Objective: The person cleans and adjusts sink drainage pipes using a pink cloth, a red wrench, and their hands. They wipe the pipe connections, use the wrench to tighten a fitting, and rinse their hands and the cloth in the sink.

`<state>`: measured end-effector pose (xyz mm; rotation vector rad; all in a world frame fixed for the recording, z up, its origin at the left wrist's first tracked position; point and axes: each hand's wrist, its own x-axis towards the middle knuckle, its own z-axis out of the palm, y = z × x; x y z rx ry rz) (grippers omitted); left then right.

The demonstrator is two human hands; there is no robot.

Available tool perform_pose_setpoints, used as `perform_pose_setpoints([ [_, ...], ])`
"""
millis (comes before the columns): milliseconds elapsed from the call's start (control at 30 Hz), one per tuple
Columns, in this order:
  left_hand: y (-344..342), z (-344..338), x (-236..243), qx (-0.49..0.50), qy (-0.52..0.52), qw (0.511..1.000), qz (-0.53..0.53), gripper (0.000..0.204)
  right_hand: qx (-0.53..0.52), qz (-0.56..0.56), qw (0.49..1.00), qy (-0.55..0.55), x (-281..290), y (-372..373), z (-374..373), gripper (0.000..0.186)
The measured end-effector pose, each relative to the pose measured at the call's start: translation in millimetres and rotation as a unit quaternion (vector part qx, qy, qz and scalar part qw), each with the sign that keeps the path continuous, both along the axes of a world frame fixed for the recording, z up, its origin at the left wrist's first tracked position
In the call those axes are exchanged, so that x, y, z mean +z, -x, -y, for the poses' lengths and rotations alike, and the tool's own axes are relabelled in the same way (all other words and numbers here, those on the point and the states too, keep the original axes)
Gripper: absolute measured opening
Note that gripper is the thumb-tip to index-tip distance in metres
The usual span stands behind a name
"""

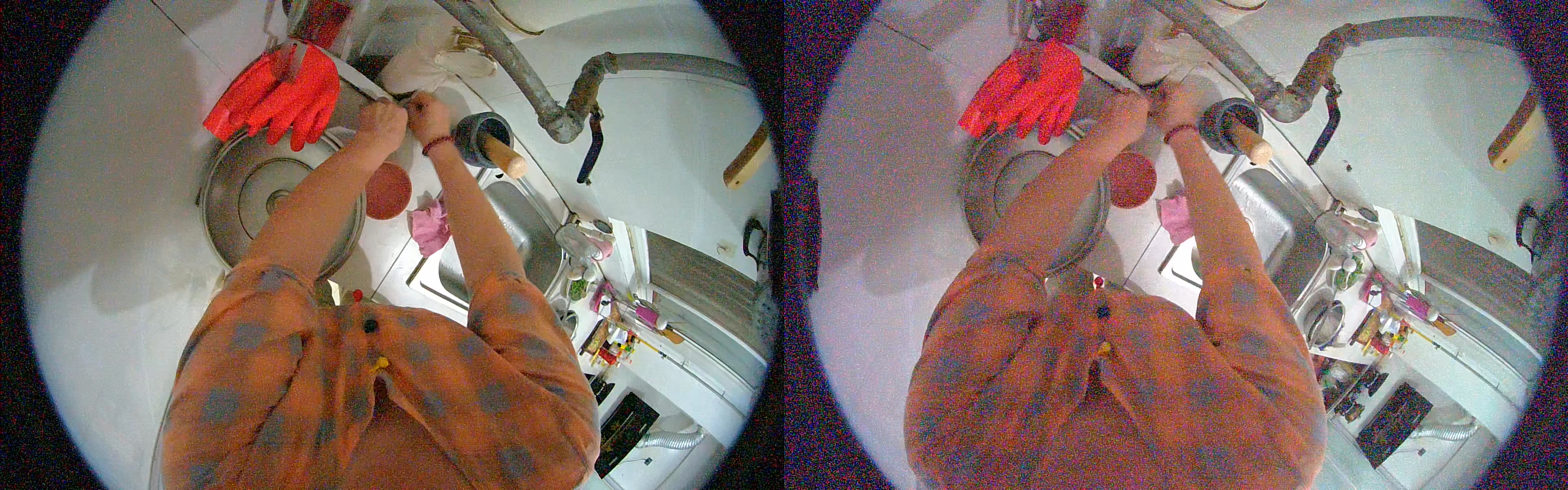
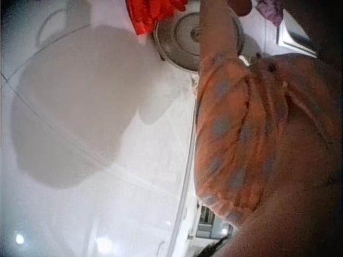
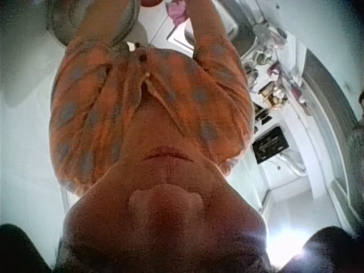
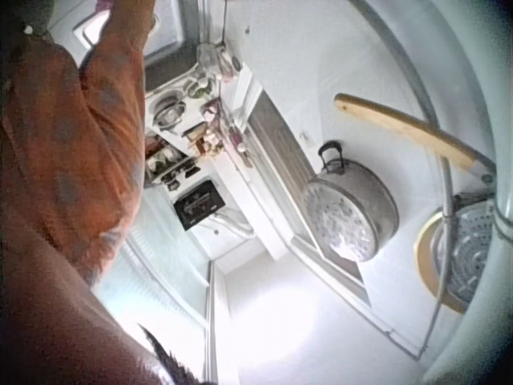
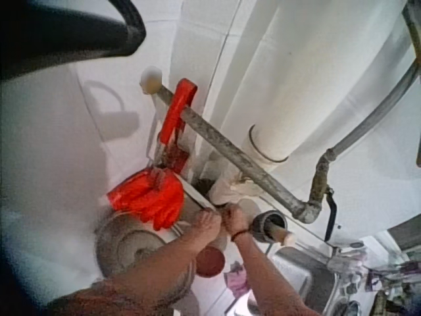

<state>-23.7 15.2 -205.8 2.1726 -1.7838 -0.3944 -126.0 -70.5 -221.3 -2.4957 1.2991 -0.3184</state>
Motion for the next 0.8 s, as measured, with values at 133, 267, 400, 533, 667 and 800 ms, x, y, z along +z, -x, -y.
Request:
perform_pose_setpoints([
  [133,-4.0,-2.2,20.2,-0.008,-0.002,1.000,0.013,0.018,-0.024,0.045,0.999,-0.014,15.4,-3.0,5.5,0.010],
  [267,-2.5,5.1,13.1,-0.015,-0.042,0.999,0.002,0.018,-0.078,0.053,0.995,0.012,15.2,-8.4,26.5,0.010],
  [400,-6.2,-0.4,12.1,-0.023,-0.020,0.999,-0.010,0.018,-0.010,0.065,0.998,-0.019,-6.1,-2.2,-14.0,0.009],
  [533,-8.9,-5.2,31.7,-0.036,-0.039,0.998,0.017,0.017,-0.047,0.118,0.989,-0.078,15.6,-6.5,1.0,0.013],
  [667,-2.2,-0.8,34.0,-0.037,-0.035,0.999,0.011,0.017,-0.088,0.115,0.989,0.017,3.8,-3.9,30.5,0.010],
  [800,-13.2,-6.3,13.3,-0.029,0.009,0.999,0.016,0.015,0.005,0.051,0.998,-0.038,1.9,-2.8,-13.7,0.011],
])
